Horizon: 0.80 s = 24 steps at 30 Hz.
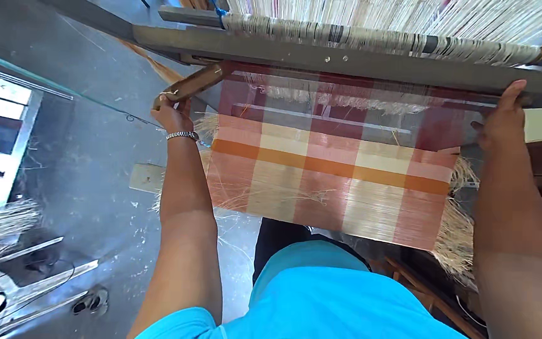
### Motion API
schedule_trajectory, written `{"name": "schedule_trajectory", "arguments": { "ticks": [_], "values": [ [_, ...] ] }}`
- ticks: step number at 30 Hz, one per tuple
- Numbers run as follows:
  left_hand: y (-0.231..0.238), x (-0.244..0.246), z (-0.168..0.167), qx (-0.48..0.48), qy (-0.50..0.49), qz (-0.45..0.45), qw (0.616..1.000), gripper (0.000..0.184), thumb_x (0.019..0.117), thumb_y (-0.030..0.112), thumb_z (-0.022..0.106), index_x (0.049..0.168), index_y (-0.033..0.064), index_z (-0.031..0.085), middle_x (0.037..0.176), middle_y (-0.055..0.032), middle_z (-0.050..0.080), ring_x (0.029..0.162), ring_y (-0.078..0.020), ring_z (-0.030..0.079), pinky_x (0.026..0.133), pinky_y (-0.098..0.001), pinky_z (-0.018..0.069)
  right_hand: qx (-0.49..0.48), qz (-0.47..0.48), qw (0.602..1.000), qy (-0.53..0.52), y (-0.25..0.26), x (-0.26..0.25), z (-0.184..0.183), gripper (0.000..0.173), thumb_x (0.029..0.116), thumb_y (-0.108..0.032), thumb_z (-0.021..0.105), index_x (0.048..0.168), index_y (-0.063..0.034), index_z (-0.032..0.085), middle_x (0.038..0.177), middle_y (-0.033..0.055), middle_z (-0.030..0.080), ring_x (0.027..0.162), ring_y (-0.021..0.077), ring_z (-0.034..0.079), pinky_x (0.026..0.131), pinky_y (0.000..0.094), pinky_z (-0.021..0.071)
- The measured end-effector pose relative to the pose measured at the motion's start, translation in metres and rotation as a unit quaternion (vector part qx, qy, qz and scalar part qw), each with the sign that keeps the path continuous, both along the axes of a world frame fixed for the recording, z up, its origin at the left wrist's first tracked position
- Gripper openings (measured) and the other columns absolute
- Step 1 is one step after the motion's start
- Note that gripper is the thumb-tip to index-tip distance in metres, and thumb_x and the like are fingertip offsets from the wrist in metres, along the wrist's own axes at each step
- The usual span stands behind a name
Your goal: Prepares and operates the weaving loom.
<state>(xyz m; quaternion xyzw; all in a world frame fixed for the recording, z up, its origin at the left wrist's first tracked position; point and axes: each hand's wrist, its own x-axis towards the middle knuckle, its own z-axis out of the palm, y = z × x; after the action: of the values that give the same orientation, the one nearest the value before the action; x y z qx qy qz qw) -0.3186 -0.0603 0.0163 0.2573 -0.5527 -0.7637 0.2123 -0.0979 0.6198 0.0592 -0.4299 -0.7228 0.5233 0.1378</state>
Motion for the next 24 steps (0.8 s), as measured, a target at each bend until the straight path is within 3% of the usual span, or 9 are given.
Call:
{"name": "schedule_trajectory", "arguments": {
  "ticks": [4, 6, 7, 9, 11, 13, 15, 19, 24],
  "values": [
    [0.02, -0.017, -0.003, -0.011, -0.012, -0.011, 1.0, 0.052, 0.1082, 0.014, 0.049, 0.147, 0.007, 0.015, 0.118, -0.0249, 0.059, 0.083, -0.0317, 0.072, 0.07, -0.0443, 0.0643, -0.022, 0.007, 1.0, 0.008, 0.002, 0.001, 0.001, 0.085, 0.1005, -0.075, 0.026, 0.161, -0.0146, 0.028, 0.161, 0.0097, 0.042, 0.146, 0.0251, 0.044, 0.114, 0.0531, 0.0412],
    [0.037, -0.019, -0.002, -0.058, -0.042, -0.091, 0.993, 0.049, 0.1101, 0.019, 0.046, 0.147, 0.0032, 0.018, 0.119, -0.0228, 0.059, 0.084, -0.0274, 0.073, 0.072, -0.0405, 0.0644, -0.036, 0.01, 0.999, 0.013, 0.002, 0.0, 0.001, 0.085, 0.1013, -0.074, 0.026, 0.161, -0.0133, 0.028, 0.161, 0.0106, 0.04, 0.146, 0.0259, 0.044, 0.114, 0.052, 0.0415],
    [0.045, -0.017, 0.002, -0.099, -0.072, -0.179, 0.976, 0.048, 0.1112, 0.027, 0.043, 0.147, 0.0001, 0.024, 0.124, -0.0201, 0.06, 0.093, -0.0244, 0.072, 0.08, -0.0386, 0.0627, -0.044, 0.008, 0.999, 0.017, 0.001, 0.0, 0.0, 0.085, 0.1013, -0.073, 0.026, 0.16, -0.0126, 0.029, 0.161, 0.011, 0.041, 0.145, 0.0261, 0.045, 0.113, 0.0508, 0.0436],
    [0.057, -0.017, 0.017, -0.198, -0.167, -0.408, 0.876, 0.066, 0.1088, 0.055, 0.028, 0.151, 0.007, 0.041, 0.146, -0.0095, 0.056, 0.127, -0.0208, 0.059, 0.105, -0.0421, 0.049, -0.066, 0.013, 0.997, 0.03, 0.002, 0.001, 0.0, 0.084, 0.1015, -0.073, 0.025, 0.159, -0.0131, 0.031, 0.161, 0.0095, 0.041, 0.142, 0.0258, 0.049, 0.109, 0.0489, 0.0491],
    [0.064, -0.024, 0.027, -0.288, -0.212, -0.492, 0.793, 0.076, 0.1027, 0.07, 0.024, 0.146, 0.0164, 0.056, 0.15, -0.0038, 0.056, 0.14, -0.0242, 0.049, 0.113, -0.0518, 0.0397, -0.095, 0.028, 0.994, 0.046, 0.002, 0.001, -0.001, 0.081, 0.1027, -0.071, 0.023, 0.158, -0.0125, 0.032, 0.159, 0.0094, 0.044, 0.135, 0.0261, 0.056, 0.103, 0.047, 0.0549],
    [0.058, -0.027, 0.031, -0.325, -0.213, -0.442, 0.808, 0.077, 0.101, 0.071, 0.032, 0.142, 0.0118, 0.058, 0.147, -0.0104, 0.057, 0.138, -0.0315, 0.049, 0.111, -0.0573, 0.0382, -0.12, 0.048, 0.99, 0.053, 0.001, 0.0, 0.001, 0.081, 0.1031, -0.071, 0.019, 0.158, -0.0126, 0.031, 0.157, 0.0086, 0.046, 0.13, 0.025, 0.061, 0.101, 0.0447, 0.0564],
    [0.057, -0.028, 0.031, -0.339, -0.211, -0.391, 0.83, 0.077, 0.1012, 0.067, 0.041, 0.149, 0.0067, 0.046, 0.146, -0.0173, 0.055, 0.134, -0.0346, 0.052, 0.106, -0.0562, 0.0435, -0.129, 0.051, 0.989, 0.06, 0.001, 0.0, 0.001, 0.08, 0.1037, -0.07, 0.018, 0.158, -0.0116, 0.031, 0.154, 0.0095, 0.049, 0.127, 0.0252, 0.062, 0.1, 0.0446, 0.0567],
    [0.071, -0.018, 0.029, -0.442, -0.165, -0.343, 0.812, 0.071, 0.1024, 0.051, 0.053, 0.146, -0.0037, 0.04, 0.139, -0.0279, 0.054, 0.129, -0.0377, 0.055, 0.108, -0.0554, 0.0442, -0.132, 0.028, 0.988, 0.08, 0.004, 0.0, -0.005, 0.08, 0.1031, -0.07, 0.024, 0.16, -0.0136, 0.026, 0.152, 0.0101, 0.051, 0.123, 0.0254, 0.064, 0.096, 0.0443, 0.0592],
    [0.083, 0.014, 0.024, -0.479, -0.131, -0.345, 0.797, 0.056, 0.1053, 0.024, 0.048, 0.152, -0.0033, 0.032, 0.143, -0.0308, 0.052, 0.131, -0.0415, 0.054, 0.107, -0.0571, 0.045, -0.124, 0.003, 0.99, 0.07, 0.002, 0.0, -0.005, 0.08, 0.1024, -0.072, 0.027, 0.159, -0.0142, 0.025, 0.141, 0.0125, 0.058, 0.118, 0.0257, 0.066, 0.092, 0.0435, 0.0594]
  ]
}}
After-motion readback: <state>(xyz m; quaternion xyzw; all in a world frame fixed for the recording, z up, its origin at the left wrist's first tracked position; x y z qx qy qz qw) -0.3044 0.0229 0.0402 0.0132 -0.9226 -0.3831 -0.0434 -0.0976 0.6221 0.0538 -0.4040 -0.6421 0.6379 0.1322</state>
